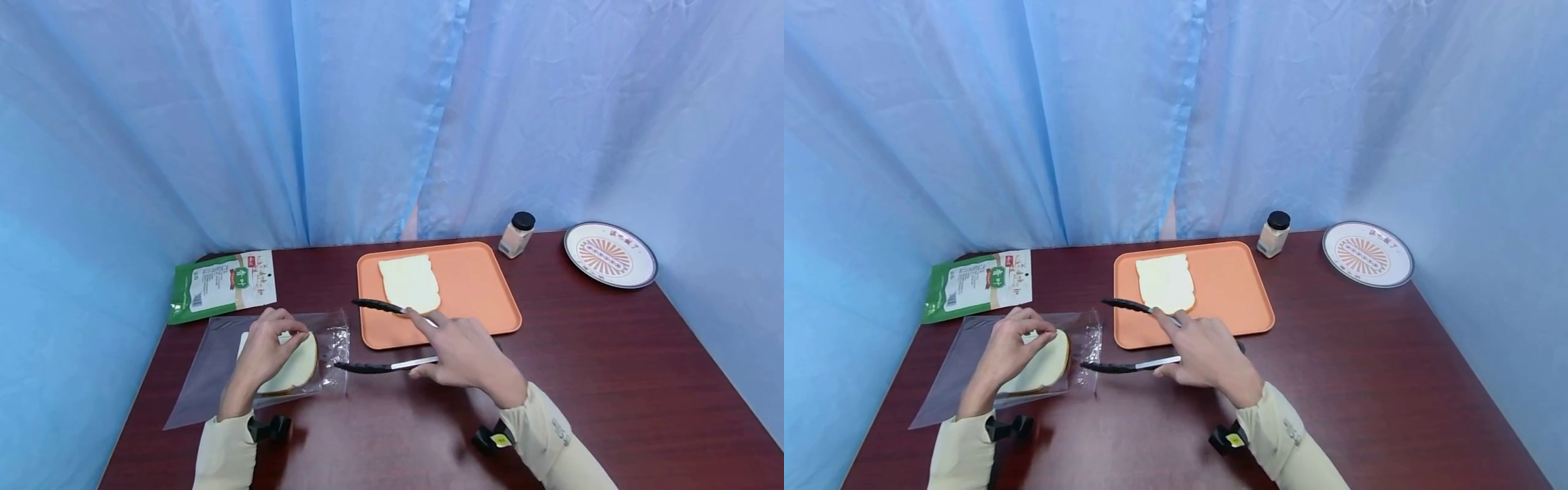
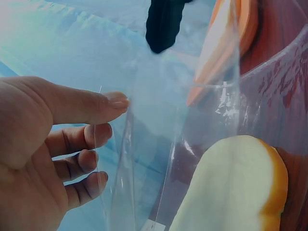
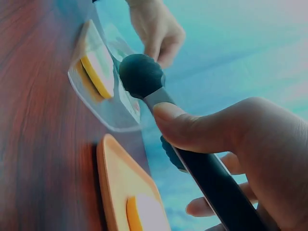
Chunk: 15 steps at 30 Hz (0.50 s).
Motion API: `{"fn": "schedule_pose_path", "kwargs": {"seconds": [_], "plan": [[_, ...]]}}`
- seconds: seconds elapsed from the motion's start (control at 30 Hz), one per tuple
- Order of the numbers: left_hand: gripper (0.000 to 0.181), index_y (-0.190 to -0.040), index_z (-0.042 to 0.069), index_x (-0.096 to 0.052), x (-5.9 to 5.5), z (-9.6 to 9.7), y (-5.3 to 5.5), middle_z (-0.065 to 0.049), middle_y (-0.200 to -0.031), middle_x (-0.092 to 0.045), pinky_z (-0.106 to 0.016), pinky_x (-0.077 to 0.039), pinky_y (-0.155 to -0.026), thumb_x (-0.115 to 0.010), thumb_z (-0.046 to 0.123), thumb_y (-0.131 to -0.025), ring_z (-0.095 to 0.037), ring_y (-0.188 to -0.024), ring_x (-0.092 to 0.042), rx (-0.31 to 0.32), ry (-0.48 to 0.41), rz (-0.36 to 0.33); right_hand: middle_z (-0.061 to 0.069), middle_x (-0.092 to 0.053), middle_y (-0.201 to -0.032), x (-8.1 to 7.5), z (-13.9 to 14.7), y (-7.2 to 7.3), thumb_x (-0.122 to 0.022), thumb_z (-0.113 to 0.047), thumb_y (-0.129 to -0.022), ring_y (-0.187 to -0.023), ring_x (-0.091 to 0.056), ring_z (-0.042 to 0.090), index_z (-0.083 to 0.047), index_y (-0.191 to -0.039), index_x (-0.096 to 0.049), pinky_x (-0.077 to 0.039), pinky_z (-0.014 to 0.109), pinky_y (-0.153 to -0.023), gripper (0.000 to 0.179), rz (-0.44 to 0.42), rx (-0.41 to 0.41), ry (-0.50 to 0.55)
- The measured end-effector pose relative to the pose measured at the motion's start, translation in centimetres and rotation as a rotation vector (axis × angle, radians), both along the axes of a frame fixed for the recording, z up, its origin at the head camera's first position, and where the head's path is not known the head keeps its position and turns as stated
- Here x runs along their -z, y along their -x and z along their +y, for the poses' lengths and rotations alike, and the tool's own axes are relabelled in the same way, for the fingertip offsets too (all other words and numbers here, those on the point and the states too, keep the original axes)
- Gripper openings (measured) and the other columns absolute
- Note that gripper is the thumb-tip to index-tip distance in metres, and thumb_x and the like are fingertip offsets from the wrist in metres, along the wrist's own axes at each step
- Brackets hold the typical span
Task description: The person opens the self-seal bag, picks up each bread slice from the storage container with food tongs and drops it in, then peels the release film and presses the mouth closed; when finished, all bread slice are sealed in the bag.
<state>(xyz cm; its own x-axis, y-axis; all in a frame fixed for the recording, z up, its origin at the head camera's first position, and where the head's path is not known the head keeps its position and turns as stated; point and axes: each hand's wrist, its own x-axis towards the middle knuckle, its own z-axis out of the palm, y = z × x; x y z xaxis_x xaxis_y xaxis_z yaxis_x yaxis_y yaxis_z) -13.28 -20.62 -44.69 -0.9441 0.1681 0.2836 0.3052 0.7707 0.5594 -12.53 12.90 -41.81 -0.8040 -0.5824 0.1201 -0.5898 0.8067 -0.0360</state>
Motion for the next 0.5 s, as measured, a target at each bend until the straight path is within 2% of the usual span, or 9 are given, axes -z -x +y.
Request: {"fn": "schedule_pose_path", "kwargs": {"seconds": [0.13,0.23,0.4,0.5], "plan": [[0.005,-0.083,0.007,-0.079,0.0,0.0,0.0,-0.001,-0.078,-0.065,-0.031,-0.042,-0.071,-0.080,0.002,-0.081,-0.017,-0.083,-0.054,0.000,0.004,-0.010,0.006,-0.068,-0.109,0.5,1.9,-0.5,-0.076,-0.069,-0.073,-0.050,-0.039,0.008,-0.019,-0.149,-0.046,-0.030,0.025,-0.046,0.095,-0.002,0.104,0.033],[0.006,-0.083,0.008,-0.079,0.0,0.0,-0.1,0.000,-0.078,-0.064,-0.030,-0.042,-0.071,-0.080,0.002,-0.081,-0.018,-0.082,-0.054,0.003,0.003,-0.013,0.009,-0.067,-0.109,0.9,3.0,-0.8,-0.078,-0.065,-0.073,-0.050,-0.039,0.008,-0.020,-0.151,-0.043,-0.029,0.024,-0.046,0.097,-0.036,0.200,0.081],[0.005,-0.083,0.007,-0.079,0.0,0.0,-0.1,-0.001,-0.078,-0.064,-0.030,-0.041,-0.071,-0.079,0.002,-0.081,-0.020,-0.083,-0.054,0.004,0.001,-0.017,0.012,-0.064,-0.104,1.5,4.1,-1.3,-0.078,-0.064,-0.074,-0.053,-0.043,0.013,-0.020,-0.150,-0.038,-0.033,0.028,-0.047,0.097,-0.122,0.343,0.150],[0.005,-0.083,0.007,-0.079,-0.1,0.1,0.0,-0.001,-0.078,-0.064,-0.030,-0.041,-0.071,-0.079,0.002,-0.081,-0.021,-0.083,-0.055,0.002,0.003,-0.023,0.012,-0.063,-0.099,1.8,4.5,-1.6,-0.078,-0.064,-0.074,-0.054,-0.046,0.018,-0.019,-0.150,-0.037,-0.036,0.032,-0.048,0.097,-0.144,0.396,0.170]]}}
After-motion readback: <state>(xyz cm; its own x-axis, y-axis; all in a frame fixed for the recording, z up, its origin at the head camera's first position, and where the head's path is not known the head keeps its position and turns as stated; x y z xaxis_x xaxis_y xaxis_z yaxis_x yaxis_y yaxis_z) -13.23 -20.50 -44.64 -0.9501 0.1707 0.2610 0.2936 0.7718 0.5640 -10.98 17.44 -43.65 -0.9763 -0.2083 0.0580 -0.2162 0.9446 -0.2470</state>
